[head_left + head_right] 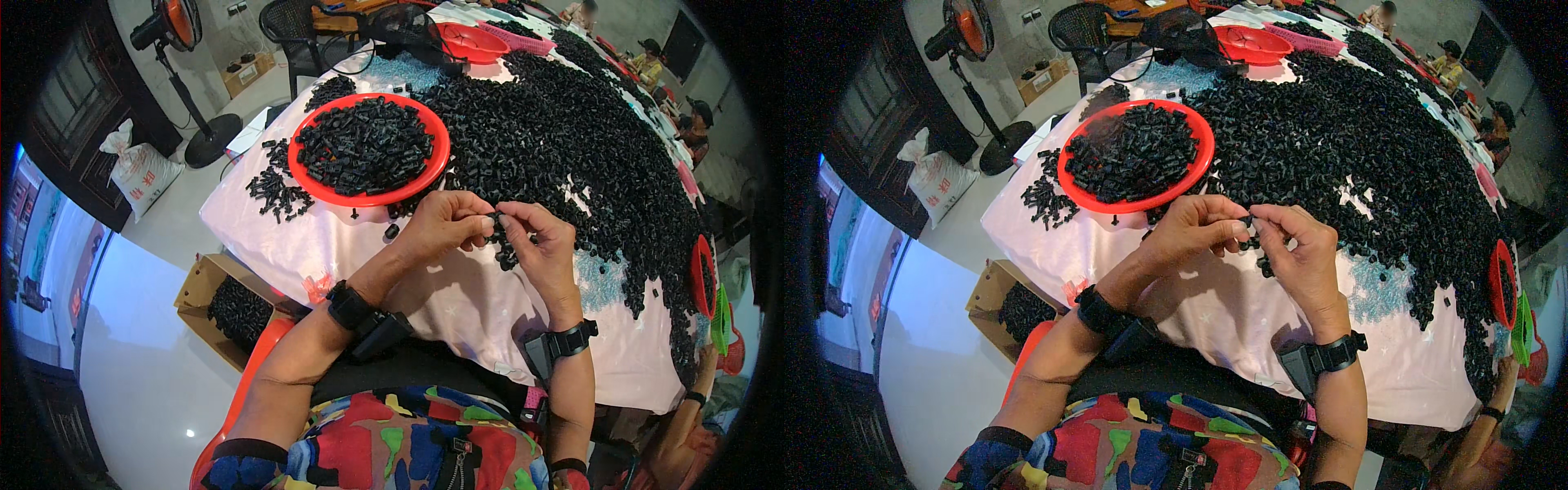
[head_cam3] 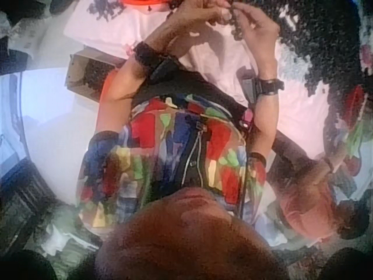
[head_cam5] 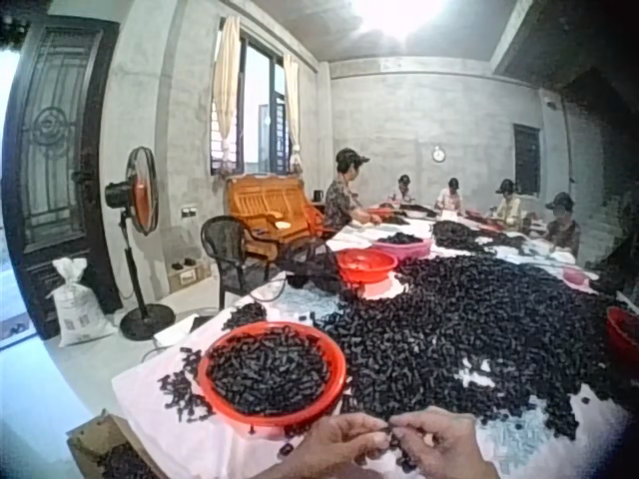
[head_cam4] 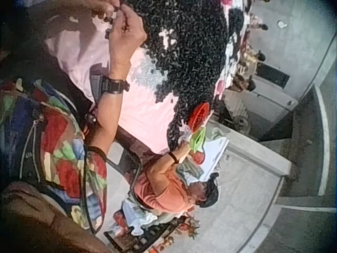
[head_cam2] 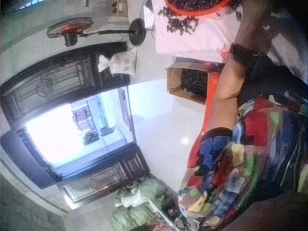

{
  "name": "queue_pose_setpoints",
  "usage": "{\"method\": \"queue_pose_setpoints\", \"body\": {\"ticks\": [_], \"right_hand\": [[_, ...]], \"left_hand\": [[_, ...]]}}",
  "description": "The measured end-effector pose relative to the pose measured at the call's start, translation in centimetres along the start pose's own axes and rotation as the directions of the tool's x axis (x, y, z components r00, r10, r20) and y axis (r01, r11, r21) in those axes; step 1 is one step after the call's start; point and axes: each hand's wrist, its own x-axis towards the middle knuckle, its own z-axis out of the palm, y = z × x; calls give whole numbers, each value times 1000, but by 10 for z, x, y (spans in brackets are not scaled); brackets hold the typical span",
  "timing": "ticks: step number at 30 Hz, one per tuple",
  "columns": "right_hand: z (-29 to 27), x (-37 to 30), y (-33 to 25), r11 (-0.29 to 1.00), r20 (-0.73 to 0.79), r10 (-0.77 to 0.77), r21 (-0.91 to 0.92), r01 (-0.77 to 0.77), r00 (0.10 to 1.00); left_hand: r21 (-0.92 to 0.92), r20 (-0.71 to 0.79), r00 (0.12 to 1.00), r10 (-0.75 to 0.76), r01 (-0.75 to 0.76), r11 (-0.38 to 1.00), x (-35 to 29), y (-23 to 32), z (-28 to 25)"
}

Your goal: Sorting and preparing small black plastic or rubber components on an assembly table.

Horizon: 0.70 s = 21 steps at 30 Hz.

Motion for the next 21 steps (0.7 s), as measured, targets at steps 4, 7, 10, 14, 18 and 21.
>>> {"method": "queue_pose_setpoints", "body": {"ticks": [4, 7, 10, 14, 18, 21], "right_hand": [[-1, 1, -8, 999, -5, -3, -53, 2, 1000], [-1, 1, -4, 999, 9, 15, -29, -15, 1000], [0, -1, 4, 998, 2, 49, 32, -49, 999], [2, -3, 8, 978, -8, 140, 157, -137, 990], [2, -3, 7, 963, -4, 175, 210, -170, 985], [2, -3, 10, 965, -4, 166, 208, -162, 986]], "left_hand": [[12, -6, 1000, 16, -16, 1000, -1, -1, 0], [3, -5, 1000, 23, -23, 1000, -1, -1, 1], [19, -12, 1000, 9, -9, 1000, 0, 0, 2], [-57, 28, 1000, 6, -5, 998, 0, -1, -1], [-78, 24, 1000, -8, 10, 997, 0, 0, 1], [-78, 27, 999, -21, 24, 997, -1, 3, 1]]}}
